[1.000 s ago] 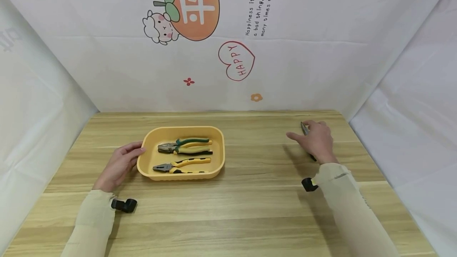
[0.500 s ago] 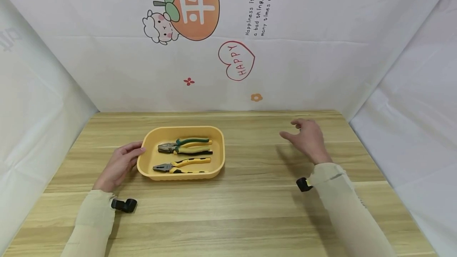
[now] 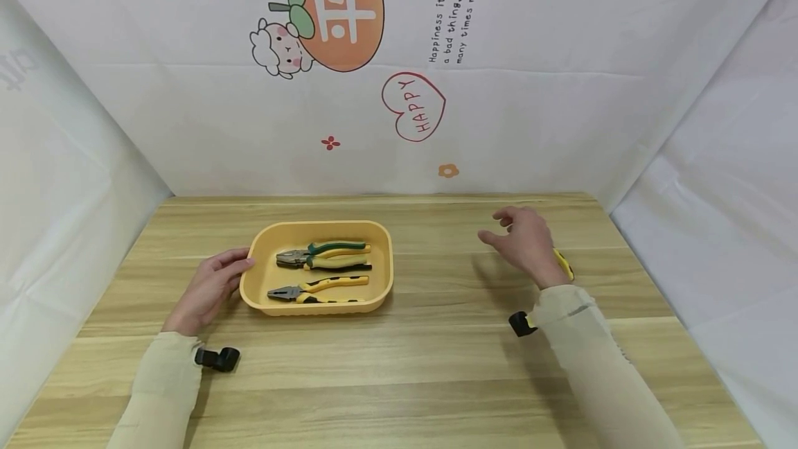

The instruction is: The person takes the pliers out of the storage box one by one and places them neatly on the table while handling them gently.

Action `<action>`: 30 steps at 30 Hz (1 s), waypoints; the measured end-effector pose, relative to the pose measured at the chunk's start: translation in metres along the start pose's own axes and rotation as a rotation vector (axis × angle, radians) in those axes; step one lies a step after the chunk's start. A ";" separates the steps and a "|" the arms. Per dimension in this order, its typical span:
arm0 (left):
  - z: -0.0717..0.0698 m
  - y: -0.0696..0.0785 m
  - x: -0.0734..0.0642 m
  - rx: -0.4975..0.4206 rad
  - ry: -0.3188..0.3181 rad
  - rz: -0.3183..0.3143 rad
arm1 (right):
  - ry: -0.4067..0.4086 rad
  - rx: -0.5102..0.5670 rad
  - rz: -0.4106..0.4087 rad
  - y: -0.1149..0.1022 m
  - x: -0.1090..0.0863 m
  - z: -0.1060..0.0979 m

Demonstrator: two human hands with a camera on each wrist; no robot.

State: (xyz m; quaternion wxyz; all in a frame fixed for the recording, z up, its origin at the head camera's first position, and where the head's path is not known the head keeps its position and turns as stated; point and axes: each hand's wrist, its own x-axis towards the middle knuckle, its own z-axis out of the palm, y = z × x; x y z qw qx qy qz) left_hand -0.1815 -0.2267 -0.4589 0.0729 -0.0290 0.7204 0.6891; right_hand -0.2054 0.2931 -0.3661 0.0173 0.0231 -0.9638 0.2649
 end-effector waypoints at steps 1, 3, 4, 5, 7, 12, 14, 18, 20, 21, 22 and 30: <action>0.000 0.000 0.000 0.001 0.002 -0.002 | -0.004 0.004 -0.002 -0.002 0.000 0.000; 0.000 0.001 -0.001 -0.001 0.002 -0.004 | -0.011 0.008 -0.005 -0.005 -0.001 0.000; 0.000 0.001 -0.001 -0.003 0.002 -0.005 | -0.013 0.009 -0.008 -0.007 -0.001 0.000; 0.000 0.002 -0.002 -0.006 0.002 -0.005 | -0.015 0.012 -0.011 -0.009 -0.001 0.001; 0.001 0.002 -0.002 -0.010 0.002 -0.002 | -0.015 0.014 -0.022 -0.012 -0.001 0.001; 0.001 0.002 -0.002 -0.008 0.003 0.001 | -0.012 0.015 -0.044 -0.018 -0.002 0.003; 0.001 0.002 -0.001 -0.006 0.003 0.001 | -0.007 0.016 -0.055 -0.020 -0.002 0.004; 0.001 0.001 -0.001 -0.015 0.004 0.002 | -0.002 0.022 -0.080 -0.025 -0.002 0.007; 0.001 0.001 -0.001 -0.025 0.007 0.000 | -0.005 0.022 -0.083 -0.028 -0.001 0.008; 0.002 0.002 -0.002 -0.027 0.006 -0.001 | -0.008 0.018 -0.083 -0.029 -0.001 0.009; 0.002 0.002 -0.002 -0.027 0.005 -0.002 | -0.010 0.016 -0.086 -0.030 -0.001 0.010; 0.001 0.001 0.000 -0.027 0.003 -0.001 | -0.010 0.024 -0.120 -0.040 -0.002 0.018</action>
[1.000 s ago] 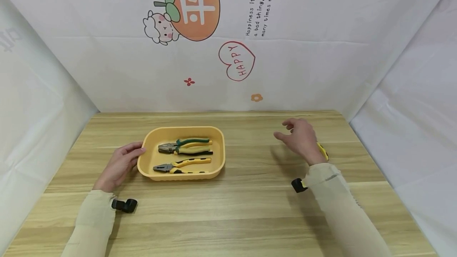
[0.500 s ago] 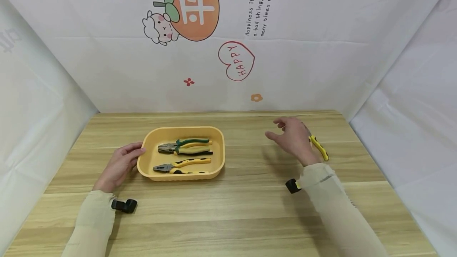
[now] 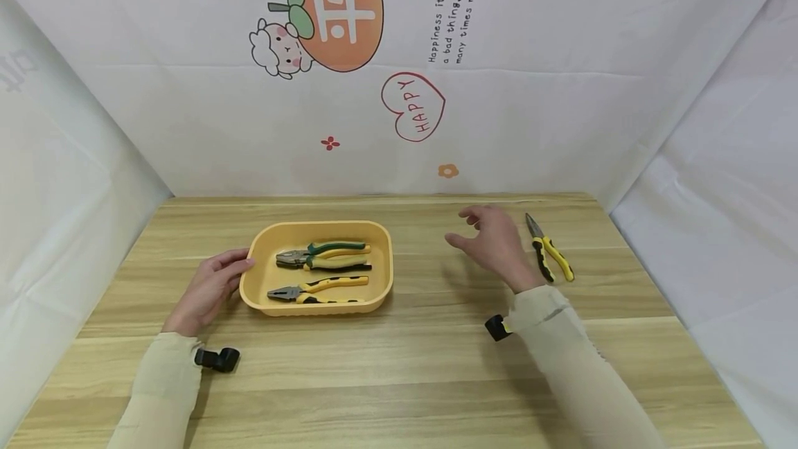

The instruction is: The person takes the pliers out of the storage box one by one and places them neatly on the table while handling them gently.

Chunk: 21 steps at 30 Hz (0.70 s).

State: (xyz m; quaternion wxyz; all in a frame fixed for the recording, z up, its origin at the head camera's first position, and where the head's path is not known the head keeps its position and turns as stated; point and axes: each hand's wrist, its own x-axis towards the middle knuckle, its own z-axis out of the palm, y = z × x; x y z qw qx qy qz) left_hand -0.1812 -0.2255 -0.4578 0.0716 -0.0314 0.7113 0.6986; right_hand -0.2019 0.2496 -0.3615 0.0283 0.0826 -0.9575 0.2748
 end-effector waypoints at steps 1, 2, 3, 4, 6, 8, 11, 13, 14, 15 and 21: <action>0.000 0.000 0.000 0.000 0.000 0.001 | 0.004 -0.007 -0.007 -0.001 0.000 0.001; 0.000 -0.001 0.001 -0.001 -0.001 0.002 | 0.008 -0.017 -0.012 -0.003 0.000 0.001; 0.000 -0.001 0.001 -0.002 -0.002 0.002 | 0.010 -0.022 -0.015 -0.005 0.000 0.002; 0.000 0.000 0.000 -0.003 -0.003 0.003 | 0.013 -0.025 -0.020 -0.006 0.001 0.003; 0.000 0.001 -0.001 -0.005 -0.006 0.001 | 0.017 -0.025 -0.026 -0.009 0.001 0.005; 0.000 0.002 -0.002 -0.005 -0.007 0.000 | 0.020 -0.010 -0.034 -0.012 0.002 0.007; 0.000 0.003 -0.003 -0.005 -0.006 -0.002 | 0.021 0.008 -0.052 -0.016 0.003 0.010; 0.000 0.004 -0.003 -0.006 -0.003 0.000 | 0.018 0.013 -0.055 -0.019 0.003 0.012; 0.000 0.004 -0.003 -0.007 -0.003 0.001 | 0.016 0.014 -0.056 -0.020 0.003 0.012; 0.000 0.004 -0.003 -0.007 -0.003 0.003 | 0.014 0.013 -0.055 -0.022 0.003 0.013; 0.000 0.003 -0.002 -0.001 -0.005 0.006 | 0.007 0.016 -0.060 -0.028 0.005 0.018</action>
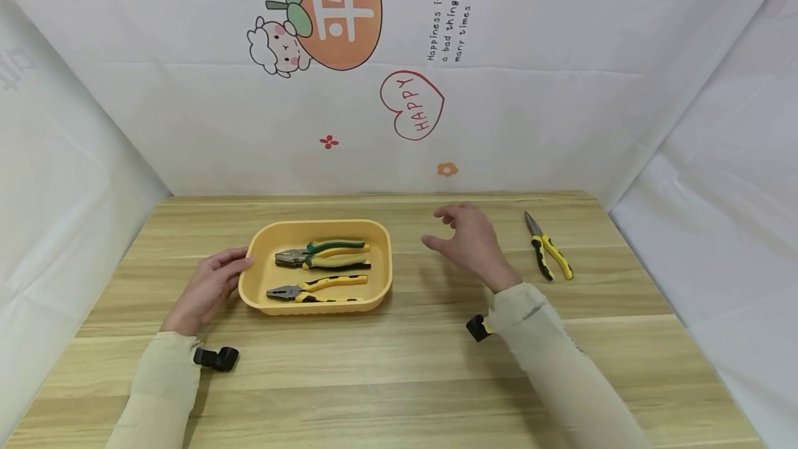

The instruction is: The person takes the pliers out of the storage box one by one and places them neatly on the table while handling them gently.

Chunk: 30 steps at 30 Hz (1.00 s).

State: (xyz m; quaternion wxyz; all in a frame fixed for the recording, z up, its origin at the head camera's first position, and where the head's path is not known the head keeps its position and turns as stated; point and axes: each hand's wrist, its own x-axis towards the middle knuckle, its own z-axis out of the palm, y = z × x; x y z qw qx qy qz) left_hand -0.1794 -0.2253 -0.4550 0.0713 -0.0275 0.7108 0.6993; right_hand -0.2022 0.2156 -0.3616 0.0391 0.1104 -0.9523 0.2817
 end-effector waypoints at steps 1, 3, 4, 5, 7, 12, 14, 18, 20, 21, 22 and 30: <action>0.000 0.000 0.000 0.001 0.000 0.000 | 0.001 0.003 -0.004 -0.001 0.000 0.001; 0.000 0.000 0.000 0.003 0.002 -0.002 | 0.001 0.007 -0.013 -0.003 0.001 0.002; 0.000 0.000 0.000 0.004 0.003 -0.002 | 0.002 0.009 -0.016 -0.004 0.001 0.003; 0.000 0.000 0.000 0.005 0.003 -0.003 | 0.002 0.009 -0.019 -0.005 0.001 0.004; 0.000 0.001 0.000 0.005 0.004 -0.004 | 0.000 0.007 -0.026 -0.007 0.002 0.005; 0.000 0.001 0.000 0.004 0.005 -0.004 | -0.010 0.008 -0.023 -0.013 0.003 0.007; 0.000 0.001 0.000 0.005 0.006 -0.004 | -0.011 0.010 -0.024 -0.016 0.003 0.008; 0.000 0.000 0.000 0.008 0.004 -0.008 | -0.011 0.021 -0.031 -0.021 0.004 0.010; 0.000 0.001 0.000 0.009 0.004 -0.011 | -0.012 0.028 -0.036 -0.023 0.005 0.011; 0.000 0.001 0.000 0.008 0.004 -0.011 | -0.012 0.030 -0.038 -0.024 0.005 0.012; 0.000 0.000 0.000 0.008 0.003 -0.011 | -0.014 0.033 -0.040 -0.025 0.006 0.013; -0.001 0.000 0.001 -0.023 -0.014 -0.003 | -0.018 0.037 -0.065 -0.035 0.007 0.019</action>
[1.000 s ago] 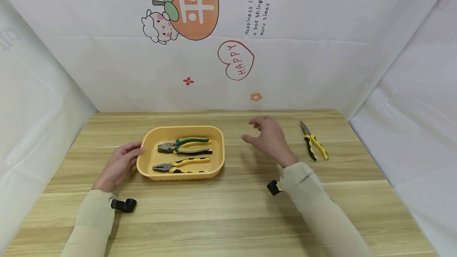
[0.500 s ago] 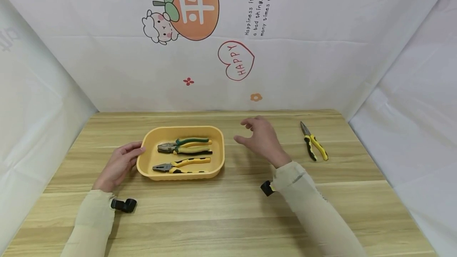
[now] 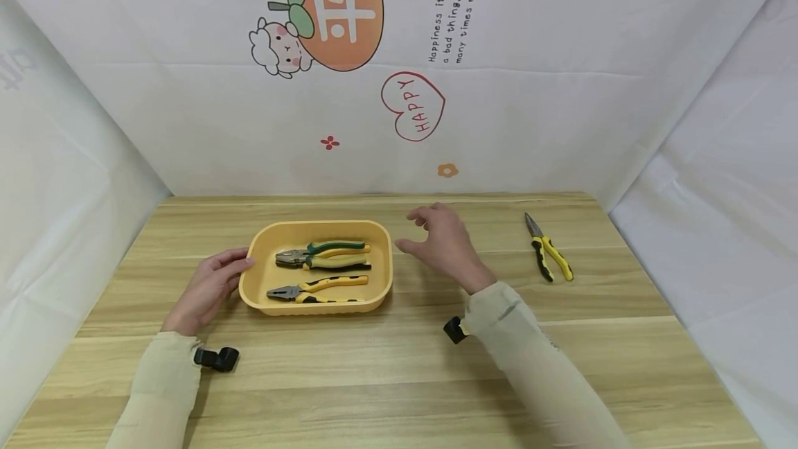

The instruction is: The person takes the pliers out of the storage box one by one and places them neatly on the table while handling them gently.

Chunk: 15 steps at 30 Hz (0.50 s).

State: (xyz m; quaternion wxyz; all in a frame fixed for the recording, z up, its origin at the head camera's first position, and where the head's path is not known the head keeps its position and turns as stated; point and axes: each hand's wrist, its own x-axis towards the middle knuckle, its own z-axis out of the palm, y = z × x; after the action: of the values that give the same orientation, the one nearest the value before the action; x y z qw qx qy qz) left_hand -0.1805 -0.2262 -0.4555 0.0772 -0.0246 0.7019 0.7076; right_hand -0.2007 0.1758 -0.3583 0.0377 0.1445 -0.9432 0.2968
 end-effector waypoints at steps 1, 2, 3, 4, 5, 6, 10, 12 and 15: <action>0.000 0.000 0.000 0.000 0.000 0.000 | 0.000 -0.002 -0.003 -0.001 0.000 0.001; 0.000 0.000 0.000 0.000 0.000 0.001 | -0.002 -0.001 -0.005 -0.002 0.001 0.002; 0.000 0.000 0.000 0.001 0.001 0.001 | -0.003 -0.002 -0.007 -0.003 0.001 0.003; 0.000 0.000 0.000 0.001 0.001 0.002 | -0.005 -0.002 -0.007 -0.004 0.001 0.004; 0.000 0.000 0.000 0.001 0.002 0.002 | -0.007 -0.001 -0.008 -0.005 0.002 0.006; 0.000 0.000 0.000 0.002 0.003 0.003 | -0.009 0.000 -0.011 -0.007 0.002 0.007; 0.000 0.000 0.000 0.006 0.004 0.004 | -0.011 0.013 -0.021 -0.011 0.003 0.011; 0.000 0.000 0.000 0.007 0.003 0.006 | -0.014 0.019 -0.028 -0.013 0.004 0.013; 0.000 -0.001 0.000 0.006 0.002 0.008 | -0.020 0.029 -0.047 -0.016 0.004 0.016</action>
State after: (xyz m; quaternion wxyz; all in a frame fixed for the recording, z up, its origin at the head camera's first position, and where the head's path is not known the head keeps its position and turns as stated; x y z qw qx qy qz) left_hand -0.1801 -0.2265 -0.4565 0.0738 -0.0223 0.7041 0.7059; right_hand -0.1996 0.1527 -0.3619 0.0330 0.1701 -0.9354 0.3081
